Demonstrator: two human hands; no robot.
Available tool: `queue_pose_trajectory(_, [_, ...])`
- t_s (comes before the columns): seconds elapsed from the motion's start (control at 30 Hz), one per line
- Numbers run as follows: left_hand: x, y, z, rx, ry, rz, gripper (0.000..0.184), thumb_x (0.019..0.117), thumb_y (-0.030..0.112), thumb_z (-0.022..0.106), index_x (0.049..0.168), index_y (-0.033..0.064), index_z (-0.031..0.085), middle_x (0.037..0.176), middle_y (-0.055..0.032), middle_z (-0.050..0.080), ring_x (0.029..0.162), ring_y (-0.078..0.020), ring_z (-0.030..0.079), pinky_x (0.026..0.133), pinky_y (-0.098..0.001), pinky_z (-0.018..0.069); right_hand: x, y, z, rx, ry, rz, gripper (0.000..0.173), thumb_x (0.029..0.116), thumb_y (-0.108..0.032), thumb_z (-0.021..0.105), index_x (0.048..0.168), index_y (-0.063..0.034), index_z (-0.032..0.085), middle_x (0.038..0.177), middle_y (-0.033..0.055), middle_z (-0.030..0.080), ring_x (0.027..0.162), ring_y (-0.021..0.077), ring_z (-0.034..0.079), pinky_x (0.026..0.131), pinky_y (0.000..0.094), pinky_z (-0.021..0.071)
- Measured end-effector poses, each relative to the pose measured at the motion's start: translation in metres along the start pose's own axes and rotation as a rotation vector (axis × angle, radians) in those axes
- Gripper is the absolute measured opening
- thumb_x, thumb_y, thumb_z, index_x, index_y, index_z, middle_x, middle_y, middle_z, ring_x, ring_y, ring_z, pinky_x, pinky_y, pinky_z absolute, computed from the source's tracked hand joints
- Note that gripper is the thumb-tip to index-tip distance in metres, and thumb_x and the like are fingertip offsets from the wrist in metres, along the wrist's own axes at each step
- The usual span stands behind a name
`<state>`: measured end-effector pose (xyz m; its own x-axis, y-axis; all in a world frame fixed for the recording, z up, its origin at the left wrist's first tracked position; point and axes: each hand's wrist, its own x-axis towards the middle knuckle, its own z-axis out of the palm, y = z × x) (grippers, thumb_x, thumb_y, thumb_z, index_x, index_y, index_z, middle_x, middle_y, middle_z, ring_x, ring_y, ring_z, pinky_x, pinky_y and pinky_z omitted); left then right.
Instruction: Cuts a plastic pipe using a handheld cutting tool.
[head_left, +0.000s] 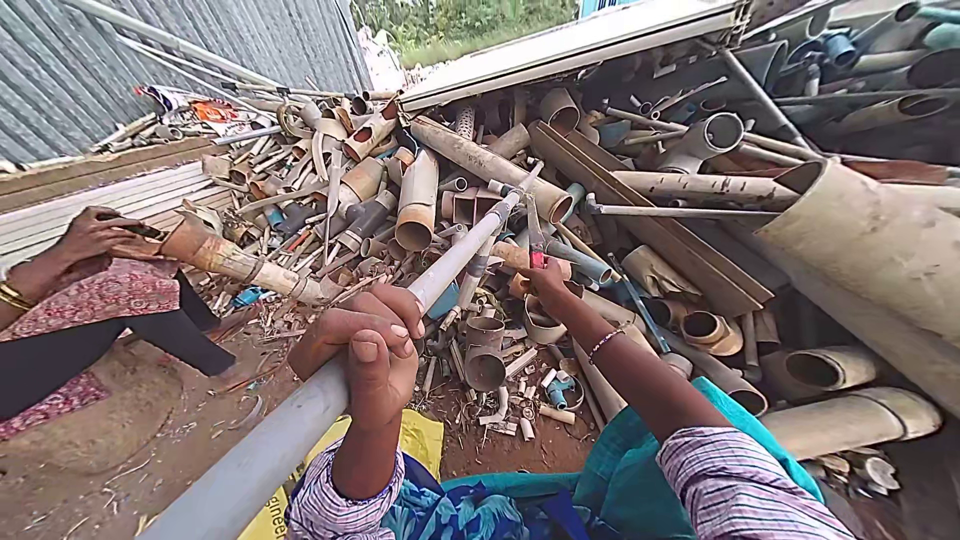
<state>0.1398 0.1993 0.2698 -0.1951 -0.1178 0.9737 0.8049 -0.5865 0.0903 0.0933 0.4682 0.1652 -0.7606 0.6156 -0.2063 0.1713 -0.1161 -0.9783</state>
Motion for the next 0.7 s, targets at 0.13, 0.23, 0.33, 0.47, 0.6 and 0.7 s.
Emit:
queue_pose_trajectory(0.13, [-0.008, 0.004, 0.006, 0.006, -0.062, -0.014, 0.023, 0.104, 0.034, 0.06, 0.088, 0.0192, 0.068, 0.072, 0.0093, 0.065, 0.069, -0.0046, 0.065, 0.066, -0.0208, 0.055, 0.031, 0.01, -0.008, -0.176, 0.074, -0.133, 0.059, 0.0977, -0.027, 0.07, 0.144, -0.005, 0.041, 0.109, 0.0269, 0.061, 0.08, 0.0354, 0.061, 0.07, 0.0531, 0.0507])
queue_pose_trajectory(0.23, [-0.008, 0.008, 0.012, 0.02, -0.089, -0.016, 0.025, 0.1046, 0.034, 0.058, 0.088, 0.0175, 0.068, 0.073, 0.0086, 0.064, 0.07, -0.0048, 0.064, 0.067, -0.0207, 0.0549, 0.042, 0.004, -0.012, -0.194, 0.091, -0.166, 0.051, 0.1047, -0.035, 0.054, 0.144, -0.006, 0.043, 0.11, 0.0275, 0.06, 0.088, 0.0394, 0.059, 0.072, 0.0568, 0.0463])
queue_pose_trajectory(0.33, [-0.007, 0.013, 0.023, 0.044, -0.083, -0.036, 0.032, 0.1049, 0.037, 0.056, 0.083, 0.0165, 0.064, 0.071, 0.0087, 0.063, 0.07, -0.0025, 0.065, 0.069, -0.0171, 0.0543, 0.043, -0.002, -0.009, -0.134, 0.114, -0.237, 0.046, 0.1078, -0.03, 0.046, 0.148, -0.0094, 0.039, 0.107, 0.0257, 0.06, 0.082, 0.0366, 0.059, 0.069, 0.0547, 0.047])
queue_pose_trajectory(0.47, [-0.009, 0.007, 0.011, 0.025, -0.125, -0.019, 0.024, 0.1055, 0.033, 0.057, 0.09, 0.0174, 0.068, 0.075, 0.0086, 0.064, 0.072, -0.0051, 0.064, 0.068, -0.0212, 0.0548, 0.034, -0.005, -0.003, -0.152, 0.131, -0.445, 0.045, 0.1095, -0.023, 0.045, 0.149, -0.0047, 0.039, 0.109, 0.028, 0.062, 0.084, 0.039, 0.061, 0.073, 0.056, 0.0492])
queue_pose_trajectory(0.6, [-0.003, -0.01, 0.004, -0.019, 0.007, -0.024, 0.021, 0.1028, 0.033, 0.061, 0.087, 0.0224, 0.07, 0.071, 0.0116, 0.066, 0.066, -0.0027, 0.064, 0.065, -0.0206, 0.0552, -0.01, 0.003, 0.014, -0.259, 0.137, -0.614, 0.048, 0.108, -0.017, 0.049, 0.151, 0.0015, 0.038, 0.131, 0.031, 0.058, 0.116, 0.0461, 0.06, 0.096, 0.0615, 0.0467])
queue_pose_trajectory(0.7, [0.008, -0.032, -0.008, -0.023, 0.156, -0.014, 0.025, 0.103, 0.029, 0.056, 0.08, 0.0228, 0.065, 0.061, 0.011, 0.06, 0.054, -0.003, 0.059, 0.057, -0.0212, 0.0543, -0.016, 0.023, 0.033, -0.359, 0.178, -0.815, 0.05, 0.1011, -0.005, 0.054, 0.145, 0.0138, 0.042, 0.132, 0.0362, 0.057, 0.119, 0.0488, 0.06, 0.099, 0.0615, 0.0466])
